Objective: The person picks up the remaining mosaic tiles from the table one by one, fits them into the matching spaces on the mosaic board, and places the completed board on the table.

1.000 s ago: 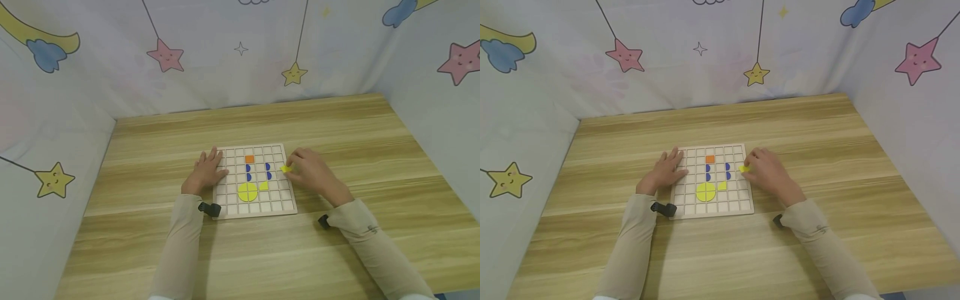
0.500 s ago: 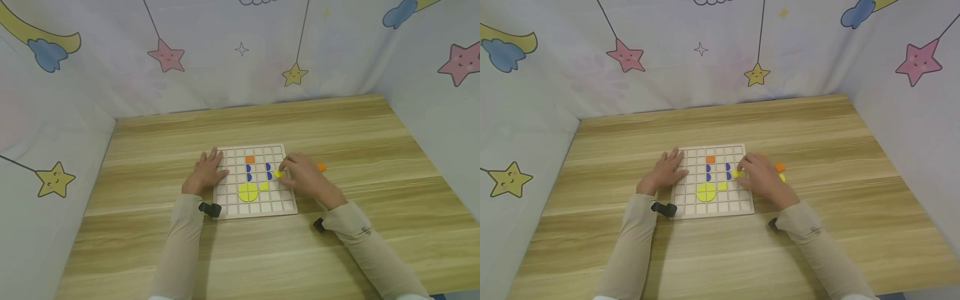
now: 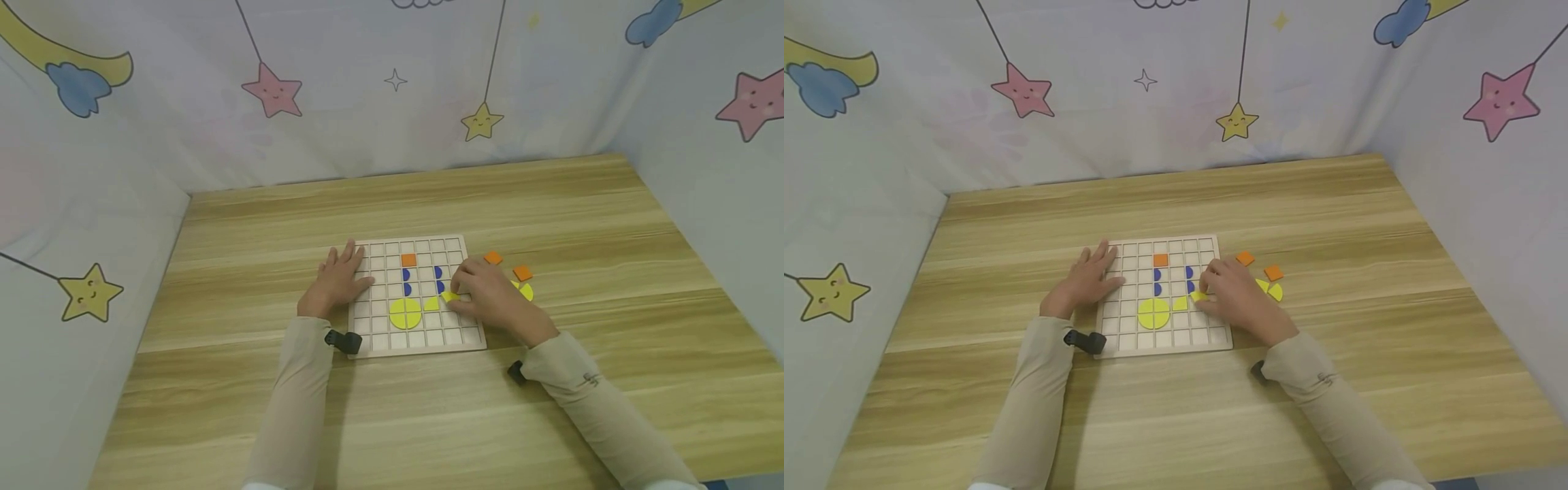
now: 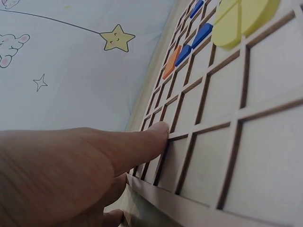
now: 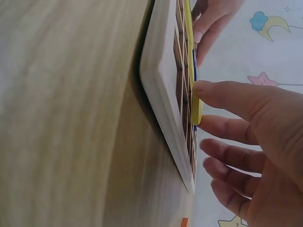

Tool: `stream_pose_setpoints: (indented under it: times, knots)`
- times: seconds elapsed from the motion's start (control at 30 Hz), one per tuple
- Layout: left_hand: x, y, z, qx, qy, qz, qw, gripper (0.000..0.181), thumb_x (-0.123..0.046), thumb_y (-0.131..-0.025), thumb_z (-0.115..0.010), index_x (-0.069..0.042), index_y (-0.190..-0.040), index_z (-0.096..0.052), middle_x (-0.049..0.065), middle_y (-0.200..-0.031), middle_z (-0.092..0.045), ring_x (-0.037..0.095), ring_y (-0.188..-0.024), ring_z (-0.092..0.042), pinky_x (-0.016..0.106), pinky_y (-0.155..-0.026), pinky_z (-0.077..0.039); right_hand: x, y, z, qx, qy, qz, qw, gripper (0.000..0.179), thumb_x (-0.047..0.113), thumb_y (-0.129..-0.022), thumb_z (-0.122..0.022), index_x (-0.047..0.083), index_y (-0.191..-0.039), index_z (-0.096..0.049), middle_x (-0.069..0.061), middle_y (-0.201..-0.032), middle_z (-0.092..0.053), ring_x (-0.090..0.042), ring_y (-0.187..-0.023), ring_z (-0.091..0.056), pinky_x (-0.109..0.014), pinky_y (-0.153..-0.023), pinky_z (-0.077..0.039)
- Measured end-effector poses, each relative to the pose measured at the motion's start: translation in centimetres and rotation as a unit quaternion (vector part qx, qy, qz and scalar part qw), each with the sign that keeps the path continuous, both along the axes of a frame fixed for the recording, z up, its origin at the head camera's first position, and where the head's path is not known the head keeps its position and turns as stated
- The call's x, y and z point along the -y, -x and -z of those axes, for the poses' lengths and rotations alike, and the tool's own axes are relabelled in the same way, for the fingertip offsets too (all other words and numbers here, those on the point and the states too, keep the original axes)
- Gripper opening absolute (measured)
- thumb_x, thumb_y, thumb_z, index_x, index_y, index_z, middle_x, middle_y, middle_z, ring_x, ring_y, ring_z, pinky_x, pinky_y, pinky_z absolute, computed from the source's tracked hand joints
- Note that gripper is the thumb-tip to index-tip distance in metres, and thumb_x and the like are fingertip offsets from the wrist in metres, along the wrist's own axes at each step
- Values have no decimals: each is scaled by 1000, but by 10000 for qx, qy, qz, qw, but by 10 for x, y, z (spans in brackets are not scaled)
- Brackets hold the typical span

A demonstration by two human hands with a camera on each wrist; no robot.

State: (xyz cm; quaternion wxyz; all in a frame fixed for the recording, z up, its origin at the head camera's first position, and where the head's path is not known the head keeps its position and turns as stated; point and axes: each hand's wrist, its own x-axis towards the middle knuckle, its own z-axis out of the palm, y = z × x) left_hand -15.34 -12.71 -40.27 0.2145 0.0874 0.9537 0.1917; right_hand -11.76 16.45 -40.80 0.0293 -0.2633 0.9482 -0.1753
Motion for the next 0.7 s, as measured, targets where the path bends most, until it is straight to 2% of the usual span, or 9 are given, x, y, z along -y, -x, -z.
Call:
stream_pose_setpoints:
  times: [0.7]
  knots:
    - [0, 1, 1, 11, 17, 15, 10000, 71, -39, -99, -46, -11, -155, -11, 9, -162, 7, 42, -146, 8, 61, -116, -2, 3, 0, 6, -177, -9, -250, 9995, 20, 33, -81, -76, 16, -82, -66, 1, -94, -59, -20, -91, -49, -35, -82, -40]
